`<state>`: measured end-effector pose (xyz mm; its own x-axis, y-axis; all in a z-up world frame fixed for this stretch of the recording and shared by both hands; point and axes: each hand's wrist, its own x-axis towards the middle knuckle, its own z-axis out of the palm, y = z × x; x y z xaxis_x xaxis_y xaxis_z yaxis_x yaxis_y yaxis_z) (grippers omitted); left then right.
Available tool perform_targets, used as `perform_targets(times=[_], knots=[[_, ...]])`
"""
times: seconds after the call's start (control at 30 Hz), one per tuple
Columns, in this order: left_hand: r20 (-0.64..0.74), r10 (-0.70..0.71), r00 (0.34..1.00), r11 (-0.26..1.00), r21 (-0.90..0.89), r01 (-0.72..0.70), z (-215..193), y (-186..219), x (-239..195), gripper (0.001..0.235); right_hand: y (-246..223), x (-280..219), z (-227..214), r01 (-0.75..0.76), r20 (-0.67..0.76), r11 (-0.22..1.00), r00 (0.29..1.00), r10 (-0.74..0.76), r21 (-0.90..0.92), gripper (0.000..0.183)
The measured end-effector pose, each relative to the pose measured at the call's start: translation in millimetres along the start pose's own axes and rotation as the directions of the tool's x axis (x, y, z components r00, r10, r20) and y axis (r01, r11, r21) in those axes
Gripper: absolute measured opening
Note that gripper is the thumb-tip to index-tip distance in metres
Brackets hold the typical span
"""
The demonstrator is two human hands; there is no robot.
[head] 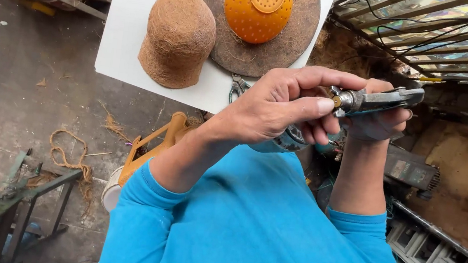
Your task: The person connects a spray gun to an air hose and then spray paints a coconut-fiber hat. They rotate the hat to cover all sides and the underside of the brim, then place it on the table.
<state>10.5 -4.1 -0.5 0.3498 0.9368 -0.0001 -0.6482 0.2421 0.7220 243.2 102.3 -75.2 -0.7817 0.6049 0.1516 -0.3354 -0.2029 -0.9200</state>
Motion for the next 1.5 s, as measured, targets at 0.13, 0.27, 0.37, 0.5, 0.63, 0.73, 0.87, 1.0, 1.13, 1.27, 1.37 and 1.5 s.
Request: perform_targets(times=[0.13, 0.27, 0.37, 0.5, 0.63, 0.73, 0.87, 1.0, 1.13, 1.27, 1.37, 1.5], knots=[[-0.02, 0.009, 1.0, 1.0, 0.027, -0.008, 1.1, -1.7, -2.2, 0.037, 4.2, -6.9, -6.0, -0.003, -0.006, 0.999, 1.0, 0.003, 0.033, 0.07], [-0.017, 0.027, 0.999, 1.0, 0.013, -0.026, 0.5, -5.2, -3.0, 0.038, 4.6, -9.8, -7.0, -0.011, -0.027, 1.0, 1.0, 0.011, -0.001, 0.069], [-0.005, 0.045, 0.999, 0.999, -0.015, -0.045, -1.6, -9.2, -3.6, 0.038, 1.9, -10.8, -4.6, -0.069, -0.02, 0.997, 0.997, 0.07, 0.017, 0.099], [0.003, 0.043, 0.999, 0.999, -0.016, -0.043, -4.1, -13.7, -4.1, 0.04, 8.2, -17.0, -11.8, -0.04, -0.032, 0.999, 0.999, 0.041, 0.032, 0.079], [0.01, 0.062, 0.998, 0.997, -0.05, -0.061, -7.6, -20.2, -4.3, 0.04, 10.6, -20.3, -14.8, -0.054, -0.03, 0.998, 0.998, 0.053, -0.015, 0.075], [-0.003, 0.028, 1.0, 0.998, -0.056, -0.028, -7.4, -19.8, -4.7, 0.038, 7.7, -17.8, -8.0, -0.077, -0.033, 0.995, 0.997, 0.075, -0.066, 0.073], [-0.006, 0.061, 0.998, 0.996, -0.065, -0.061, -7.5, -21.2, -5.8, 0.035, 7.2, -16.1, -5.3, -0.075, 0.008, 0.997, 0.997, 0.075, -0.032, 0.07], [-0.034, 0.014, 0.999, 0.997, -0.077, -0.017, -10.3, -18.2, -6.7, 0.037, 11.8, -17.4, -7.1, -0.096, -0.029, 0.995, 0.995, 0.097, 0.01, 0.075], [-0.069, 0.029, 0.997, 0.996, -0.081, -0.034, -11.0, -20.3, -9.3, 0.036, 5.4, -6.1, 8.3, -0.097, 0.009, 0.994, 0.995, 0.097, 0.057, 0.069], [-0.066, 0.018, 0.998, 0.996, -0.089, -0.024, -17.7, -20.8, -11.0, 0.034, 4.5, -2.8, 12.5, -0.146, -0.003, 0.989, 0.989, 0.146, 0.018, 0.073], [-0.048, 0.034, 0.998, 0.992, -0.123, -0.039, -26.5, -29.5, -8.3, 0.038, 3.0, -5.2, 10.7, -0.15, 0.042, 0.988, 0.988, 0.148, 0.039, 0.072], [-0.2, 0.207, 0.958, 0.976, 0.112, -0.187, -64.1, -61.1, -21.9, 0.04, 21.0, -30.4, -17.4, -0.257, -0.07, 0.965, 0.963, 0.259, 0.044, 0.08]])
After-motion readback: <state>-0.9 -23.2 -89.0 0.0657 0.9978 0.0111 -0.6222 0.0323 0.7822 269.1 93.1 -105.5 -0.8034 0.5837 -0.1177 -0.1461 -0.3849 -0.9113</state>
